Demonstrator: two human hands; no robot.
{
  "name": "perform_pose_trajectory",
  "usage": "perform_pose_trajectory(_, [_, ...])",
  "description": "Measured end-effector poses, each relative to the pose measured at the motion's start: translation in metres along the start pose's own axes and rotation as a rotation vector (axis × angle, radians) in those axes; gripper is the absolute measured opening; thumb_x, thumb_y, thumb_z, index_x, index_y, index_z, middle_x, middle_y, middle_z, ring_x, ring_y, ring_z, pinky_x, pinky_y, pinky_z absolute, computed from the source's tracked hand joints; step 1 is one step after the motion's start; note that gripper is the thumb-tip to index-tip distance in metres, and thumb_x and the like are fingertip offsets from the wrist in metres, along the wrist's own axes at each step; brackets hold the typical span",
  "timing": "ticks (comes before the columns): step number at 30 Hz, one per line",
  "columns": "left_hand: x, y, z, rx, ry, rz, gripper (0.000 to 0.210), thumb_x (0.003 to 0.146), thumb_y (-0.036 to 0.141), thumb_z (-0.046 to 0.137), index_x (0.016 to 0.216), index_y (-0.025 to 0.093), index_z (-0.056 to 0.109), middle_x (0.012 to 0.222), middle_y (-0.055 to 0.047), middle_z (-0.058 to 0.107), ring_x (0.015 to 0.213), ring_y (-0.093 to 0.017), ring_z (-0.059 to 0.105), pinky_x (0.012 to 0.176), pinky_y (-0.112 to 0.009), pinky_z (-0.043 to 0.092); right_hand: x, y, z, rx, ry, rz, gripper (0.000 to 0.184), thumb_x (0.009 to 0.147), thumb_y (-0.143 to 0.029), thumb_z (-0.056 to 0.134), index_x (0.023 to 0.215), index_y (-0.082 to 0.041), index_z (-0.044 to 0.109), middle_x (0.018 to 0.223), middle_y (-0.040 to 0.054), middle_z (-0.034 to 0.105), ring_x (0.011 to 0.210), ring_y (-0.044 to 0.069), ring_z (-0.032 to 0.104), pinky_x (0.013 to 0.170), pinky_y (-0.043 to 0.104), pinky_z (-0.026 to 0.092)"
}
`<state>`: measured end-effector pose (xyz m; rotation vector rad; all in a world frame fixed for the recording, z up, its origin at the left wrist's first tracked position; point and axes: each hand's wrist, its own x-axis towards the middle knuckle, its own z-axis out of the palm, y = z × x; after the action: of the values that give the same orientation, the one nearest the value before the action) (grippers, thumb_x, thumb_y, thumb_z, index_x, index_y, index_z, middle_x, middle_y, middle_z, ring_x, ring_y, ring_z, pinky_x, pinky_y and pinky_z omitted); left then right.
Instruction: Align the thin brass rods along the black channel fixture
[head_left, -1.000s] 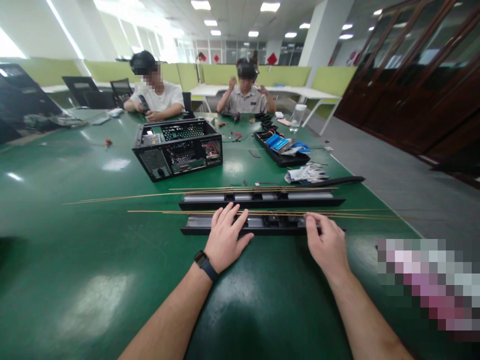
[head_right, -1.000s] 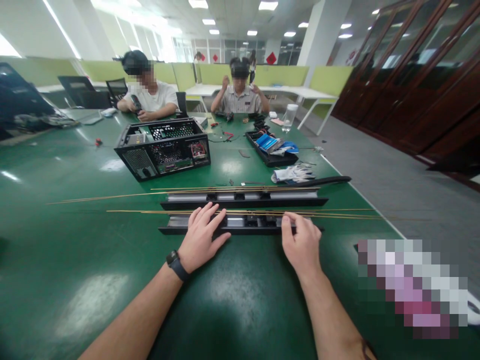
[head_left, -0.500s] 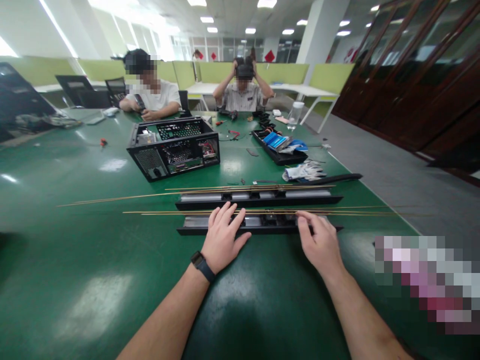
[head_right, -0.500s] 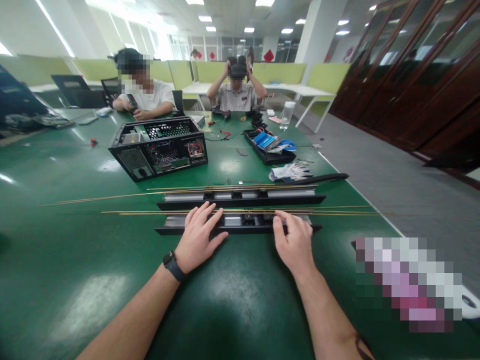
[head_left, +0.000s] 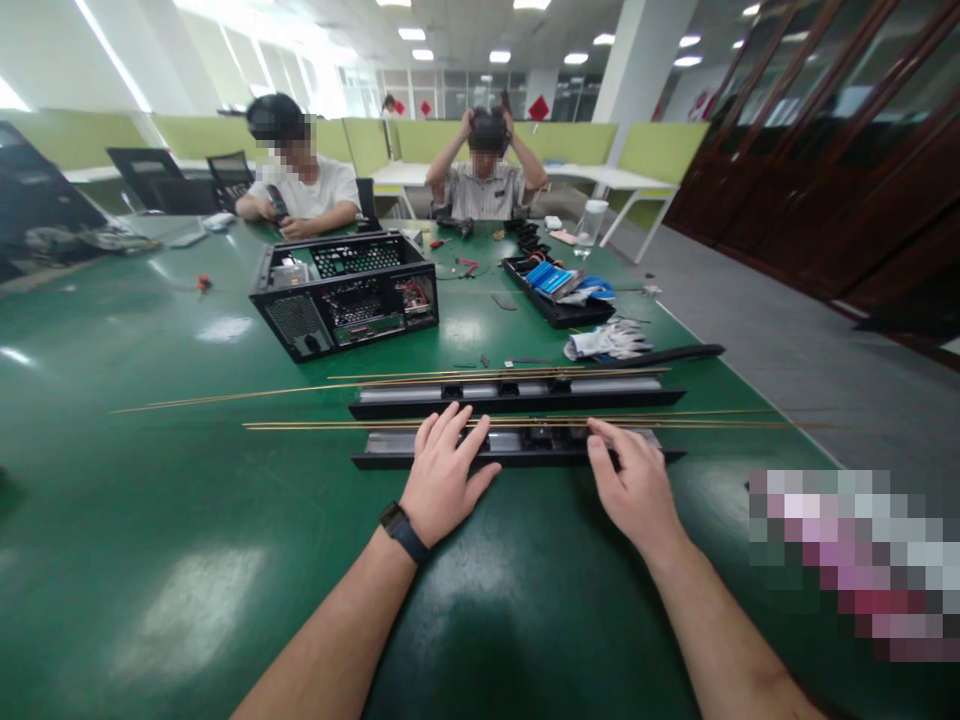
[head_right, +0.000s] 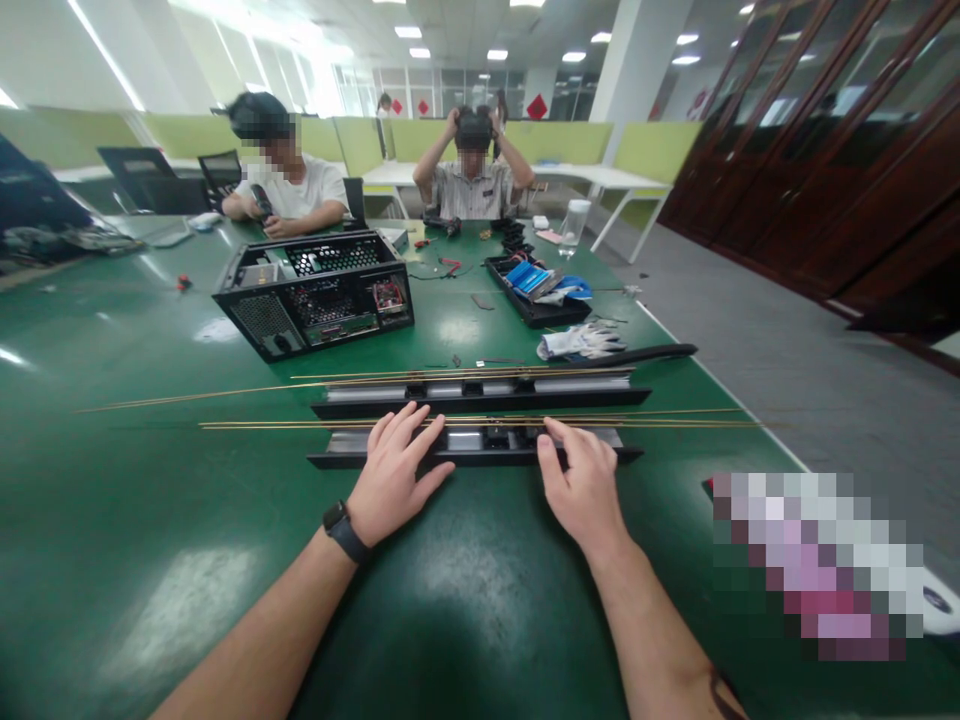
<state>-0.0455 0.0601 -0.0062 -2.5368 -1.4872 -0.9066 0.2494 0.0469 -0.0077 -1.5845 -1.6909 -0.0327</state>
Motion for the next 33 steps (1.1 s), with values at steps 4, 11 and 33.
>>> perform_pose_trajectory(4, [0.0, 0.0, 0.0, 0.009, -0.004, 0.01, 0.057, 0.103, 0.039, 0.071, 0.155, 0.02, 0.061, 0.162, -0.018, 0.059, 0.159, -0.038, 0.047, 0.132, -0.063, 0.036, 0.003, 0.009, -0.006, -0.066, 0.083, 0.107, 0.048, 0.108, -0.054, 0.043, 0.122, -0.022, 0.076, 0.115, 0.0128, 0.082, 0.111, 0.031, 0.074, 0.105, 0.05, 0.05])
perform_pose_trajectory(11, [0.001, 0.0, -0.001, 0.015, -0.011, 0.008, 0.057, 0.102, 0.04, 0.072, 0.155, 0.021, 0.061, 0.162, -0.019, 0.059, 0.159, -0.038, 0.047, 0.131, -0.063, 0.036, 0.002, 0.005, -0.005, -0.05, 0.053, 0.069, 0.047, 0.109, -0.056, 0.044, 0.118, -0.024, 0.077, 0.115, 0.0111, 0.082, 0.112, 0.03, 0.074, 0.105, 0.05, 0.051])
perform_pose_trajectory(33, [0.001, 0.001, -0.001, -0.018, 0.005, -0.002, 0.059, 0.1, 0.037, 0.075, 0.154, 0.021, 0.062, 0.161, -0.019, 0.06, 0.158, -0.039, 0.048, 0.132, -0.063, 0.036, 0.005, 0.005, -0.008, -0.072, 0.095, 0.182, 0.054, 0.108, -0.056, 0.039, 0.117, -0.021, 0.078, 0.114, 0.0147, 0.083, 0.112, 0.036, 0.075, 0.103, 0.057, 0.054])
